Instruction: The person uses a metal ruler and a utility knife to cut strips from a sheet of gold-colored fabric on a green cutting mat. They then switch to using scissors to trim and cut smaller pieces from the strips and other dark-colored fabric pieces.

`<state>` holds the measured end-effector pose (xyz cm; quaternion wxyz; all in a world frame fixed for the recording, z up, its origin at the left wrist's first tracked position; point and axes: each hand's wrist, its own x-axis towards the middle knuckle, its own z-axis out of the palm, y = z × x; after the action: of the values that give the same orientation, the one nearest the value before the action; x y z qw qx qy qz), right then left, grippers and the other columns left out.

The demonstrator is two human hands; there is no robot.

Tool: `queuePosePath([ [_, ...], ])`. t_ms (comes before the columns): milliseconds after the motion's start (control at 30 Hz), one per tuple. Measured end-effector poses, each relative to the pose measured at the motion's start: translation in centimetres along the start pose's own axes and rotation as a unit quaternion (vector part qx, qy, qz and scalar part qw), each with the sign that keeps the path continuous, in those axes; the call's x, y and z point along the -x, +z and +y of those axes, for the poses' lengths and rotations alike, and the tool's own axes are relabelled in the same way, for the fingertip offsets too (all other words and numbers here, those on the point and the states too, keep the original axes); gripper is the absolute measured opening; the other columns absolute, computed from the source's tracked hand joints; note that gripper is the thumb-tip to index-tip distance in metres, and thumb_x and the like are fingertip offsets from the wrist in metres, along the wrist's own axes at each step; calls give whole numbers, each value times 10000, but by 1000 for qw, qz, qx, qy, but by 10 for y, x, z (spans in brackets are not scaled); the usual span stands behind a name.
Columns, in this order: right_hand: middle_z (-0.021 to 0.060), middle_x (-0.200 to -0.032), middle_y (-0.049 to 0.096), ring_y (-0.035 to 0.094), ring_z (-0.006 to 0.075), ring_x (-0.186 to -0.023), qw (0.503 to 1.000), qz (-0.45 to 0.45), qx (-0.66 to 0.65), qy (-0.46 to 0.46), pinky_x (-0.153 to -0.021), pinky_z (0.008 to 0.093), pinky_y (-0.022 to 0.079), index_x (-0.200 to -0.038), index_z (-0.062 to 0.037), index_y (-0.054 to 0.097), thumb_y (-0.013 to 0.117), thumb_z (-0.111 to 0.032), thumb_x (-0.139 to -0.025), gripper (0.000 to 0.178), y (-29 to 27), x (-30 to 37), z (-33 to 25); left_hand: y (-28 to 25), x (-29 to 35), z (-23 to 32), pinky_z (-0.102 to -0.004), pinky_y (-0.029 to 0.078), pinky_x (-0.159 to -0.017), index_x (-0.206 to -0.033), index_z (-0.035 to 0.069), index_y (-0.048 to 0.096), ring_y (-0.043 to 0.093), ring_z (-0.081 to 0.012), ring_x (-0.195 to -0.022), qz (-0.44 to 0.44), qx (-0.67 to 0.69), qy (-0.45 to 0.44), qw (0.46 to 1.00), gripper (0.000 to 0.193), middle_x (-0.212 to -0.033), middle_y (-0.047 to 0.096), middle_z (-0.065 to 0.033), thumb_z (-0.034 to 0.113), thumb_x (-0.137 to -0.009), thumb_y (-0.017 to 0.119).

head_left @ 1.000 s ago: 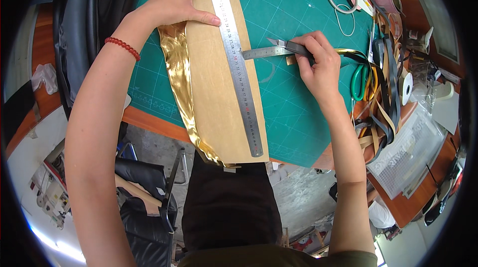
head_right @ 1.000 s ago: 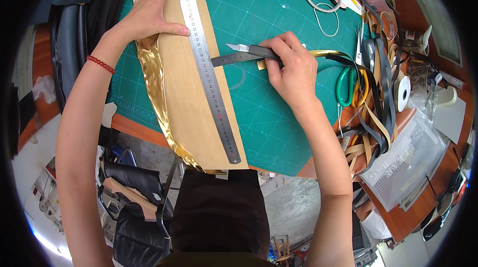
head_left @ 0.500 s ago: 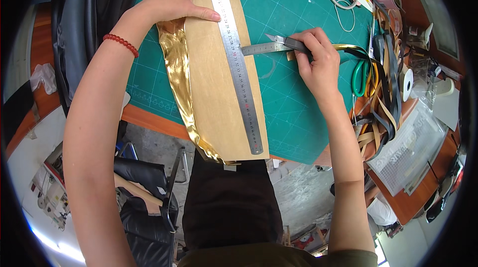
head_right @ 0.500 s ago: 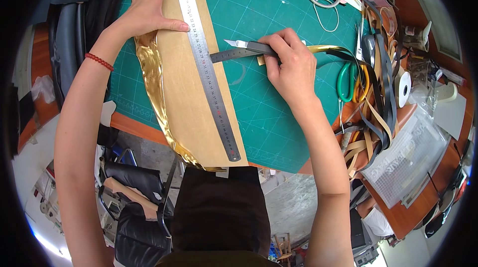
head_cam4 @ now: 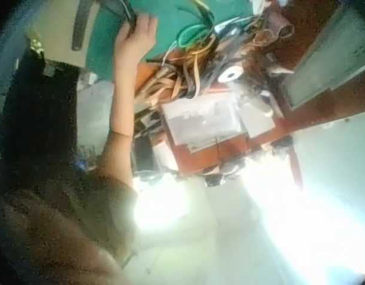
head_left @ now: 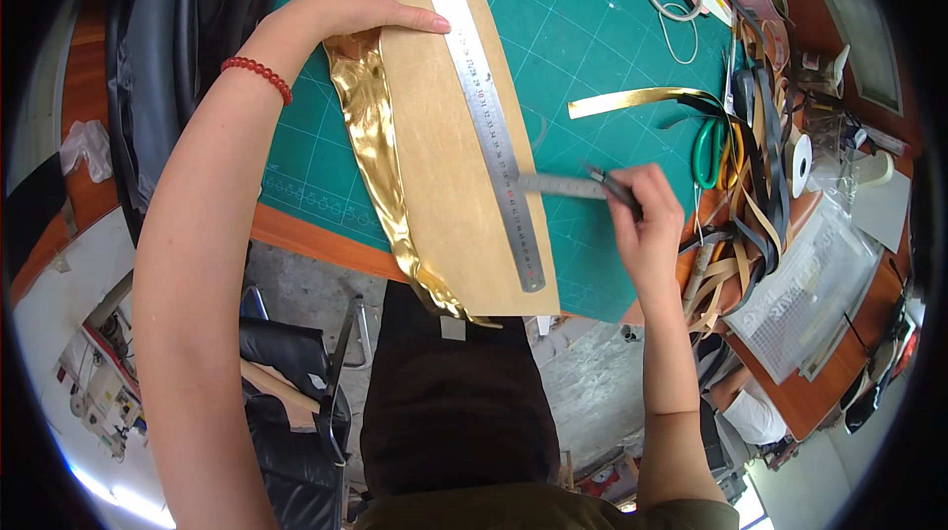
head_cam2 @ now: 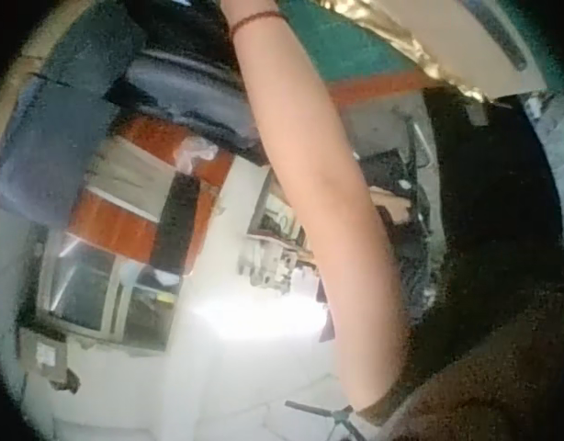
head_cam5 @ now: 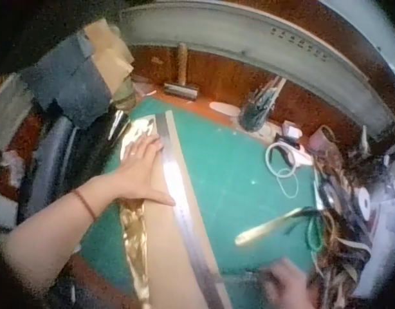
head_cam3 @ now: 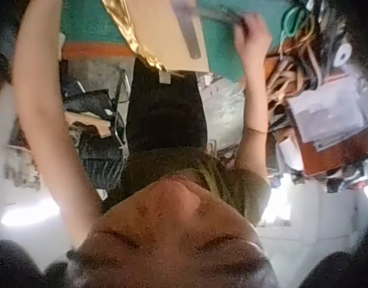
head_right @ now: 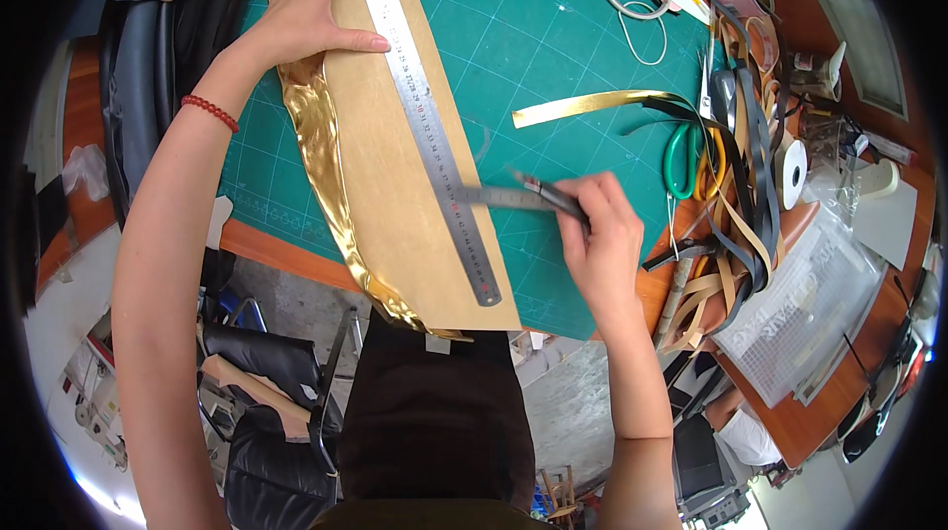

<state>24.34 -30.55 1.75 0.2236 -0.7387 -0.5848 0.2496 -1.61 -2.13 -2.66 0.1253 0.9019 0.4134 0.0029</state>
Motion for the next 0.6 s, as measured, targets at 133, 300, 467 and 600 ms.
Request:
queuePosePath([
  [133, 108, -816, 591, 621, 257, -708, 994, -101, -31, 9, -632, 326, 488, -932, -14, 667, 699, -51, -790, 150, -13, 23, 5, 2, -1, -1, -541, 100, -1161, -1419, -88, 217, 104, -472, -1415, 14, 14, 7, 1000, 1297, -1482, 196, -304, 712, -567, 780],
  [300, 98, -905, 567, 617, 285, -714, 979, -196, -42, -24, -642, 360, 503, -1081, -34, 606, 799, -211, -738, 431, -6, 59, -30, 3, -1, -2, -536, 109, -1163, -1424, -84, 210, 106, -467, -1416, 6, -1, -6, 1000, 1307, -1485, 193, -299, 706, -558, 790],
  [467, 96, -920, 544, 599, 280, -731, 987, -146, 56, -21, -632, 385, 484, -1023, -65, 572, 826, -194, -693, 436, 35, 96, -28, -4, -2, 6, -531, 135, -1164, -1435, -67, 205, 98, -458, -1419, -16, 38, -34, 999, 1316, -1498, 168, -280, 687, -542, 811],
  [600, 94, -925, 541, 594, 292, -753, 996, -71, 29, 42, -634, 390, 477, -1016, -51, 557, 822, -172, -690, 437, 40, 99, -31, -4, -2, 4, -529, 136, -1165, -1443, -57, 194, 85, -451, -1424, -14, 32, -29, 999, 1323, -1504, 155, -273, 679, -538, 817],
])
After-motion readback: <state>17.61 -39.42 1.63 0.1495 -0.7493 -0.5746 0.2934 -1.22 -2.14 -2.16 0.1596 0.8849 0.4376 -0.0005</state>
